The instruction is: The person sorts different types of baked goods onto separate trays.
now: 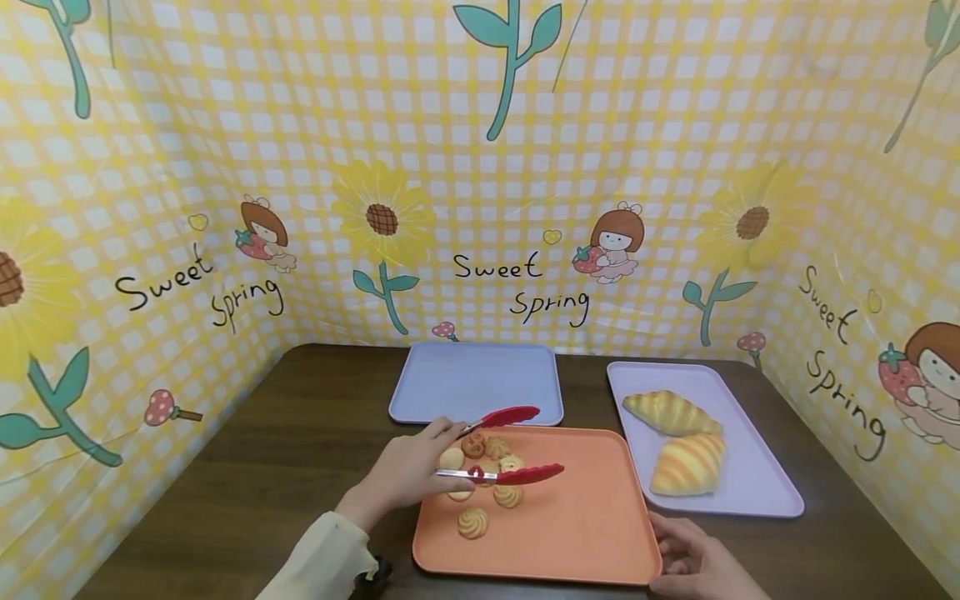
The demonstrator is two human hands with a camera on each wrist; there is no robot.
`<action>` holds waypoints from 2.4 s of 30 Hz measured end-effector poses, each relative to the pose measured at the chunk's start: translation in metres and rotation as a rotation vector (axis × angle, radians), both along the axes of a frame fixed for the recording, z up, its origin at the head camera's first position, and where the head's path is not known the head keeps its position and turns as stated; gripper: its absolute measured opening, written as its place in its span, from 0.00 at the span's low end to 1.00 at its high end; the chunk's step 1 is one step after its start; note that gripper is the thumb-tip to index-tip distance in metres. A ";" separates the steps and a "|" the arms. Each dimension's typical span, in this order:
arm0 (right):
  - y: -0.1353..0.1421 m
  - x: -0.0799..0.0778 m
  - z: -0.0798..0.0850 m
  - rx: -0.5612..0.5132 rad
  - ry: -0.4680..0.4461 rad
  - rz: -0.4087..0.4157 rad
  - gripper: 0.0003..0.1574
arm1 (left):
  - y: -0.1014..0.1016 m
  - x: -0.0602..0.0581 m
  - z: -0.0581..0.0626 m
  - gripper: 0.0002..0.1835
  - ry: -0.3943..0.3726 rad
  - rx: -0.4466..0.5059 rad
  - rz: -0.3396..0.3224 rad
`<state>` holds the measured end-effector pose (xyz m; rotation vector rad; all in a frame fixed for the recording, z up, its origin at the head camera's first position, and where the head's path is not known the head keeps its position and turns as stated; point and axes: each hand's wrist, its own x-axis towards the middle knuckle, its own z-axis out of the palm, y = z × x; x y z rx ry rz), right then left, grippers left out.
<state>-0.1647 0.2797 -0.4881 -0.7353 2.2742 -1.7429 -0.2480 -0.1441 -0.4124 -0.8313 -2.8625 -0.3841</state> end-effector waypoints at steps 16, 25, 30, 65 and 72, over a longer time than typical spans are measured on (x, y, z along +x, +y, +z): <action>0.000 0.000 0.001 0.007 -0.022 -0.009 0.51 | -0.035 0.035 -0.006 0.44 0.066 0.027 -0.107; 0.000 0.000 0.000 0.005 -0.003 -0.003 0.51 | -0.044 0.042 -0.009 0.42 0.051 0.013 -0.138; 0.001 0.000 -0.001 -0.024 -0.013 0.014 0.51 | -0.044 0.043 -0.011 0.40 0.042 -0.010 -0.134; 0.000 0.002 -0.003 -0.052 0.016 0.020 0.48 | -0.044 0.050 -0.007 0.35 0.171 -0.049 -0.145; 0.000 0.003 -0.003 -0.058 0.051 0.013 0.48 | -0.046 0.049 -0.010 0.32 0.127 -0.030 -0.158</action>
